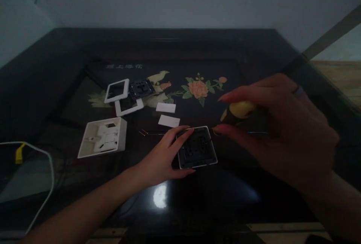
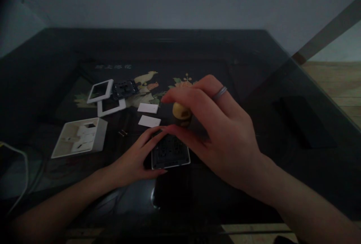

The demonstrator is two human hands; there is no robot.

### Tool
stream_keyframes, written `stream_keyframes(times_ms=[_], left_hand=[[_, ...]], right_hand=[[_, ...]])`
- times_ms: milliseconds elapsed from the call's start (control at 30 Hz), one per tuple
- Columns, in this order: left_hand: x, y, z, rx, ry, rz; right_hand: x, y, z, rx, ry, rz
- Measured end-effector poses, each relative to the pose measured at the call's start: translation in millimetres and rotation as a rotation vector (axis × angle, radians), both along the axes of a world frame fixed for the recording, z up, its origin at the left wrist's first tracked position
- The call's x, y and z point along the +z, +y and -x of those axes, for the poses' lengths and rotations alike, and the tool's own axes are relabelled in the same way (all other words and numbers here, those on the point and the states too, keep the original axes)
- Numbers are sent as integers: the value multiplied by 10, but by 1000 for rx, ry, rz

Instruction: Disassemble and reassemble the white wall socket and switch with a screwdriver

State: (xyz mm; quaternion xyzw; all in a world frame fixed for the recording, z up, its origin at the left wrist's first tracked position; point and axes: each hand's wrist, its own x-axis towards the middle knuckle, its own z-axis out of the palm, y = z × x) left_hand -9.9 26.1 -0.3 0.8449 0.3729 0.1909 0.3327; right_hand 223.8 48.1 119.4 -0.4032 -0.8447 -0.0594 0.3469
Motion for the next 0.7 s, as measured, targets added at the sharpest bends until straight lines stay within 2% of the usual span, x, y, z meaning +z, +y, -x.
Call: stream_keyframes(times_ms=[167,233,367,400,467,600,700], left_hand=[[9,8,-8,0,5,1],[7,12,-12,-2,2,-4],[-4,9,-13,-2,-2,-2],[-6,7,-12,-1,-1,-3],[-10,6,-11,0,7,-7],[-7,11,-10,-6,16,3],[1,13,-12,-11,6,0]], right_hand=[[147,-14,-136,227,-54,281],[141,-25,-164,256,-91,261],[41,-56,-93,73,-66,-63],[25,-62,-64,41,-55,-95],[26,-65,-19,42,-49,-39],[109,-46,-37,141,-49,178],[117,-31,-86,195,-14,222]])
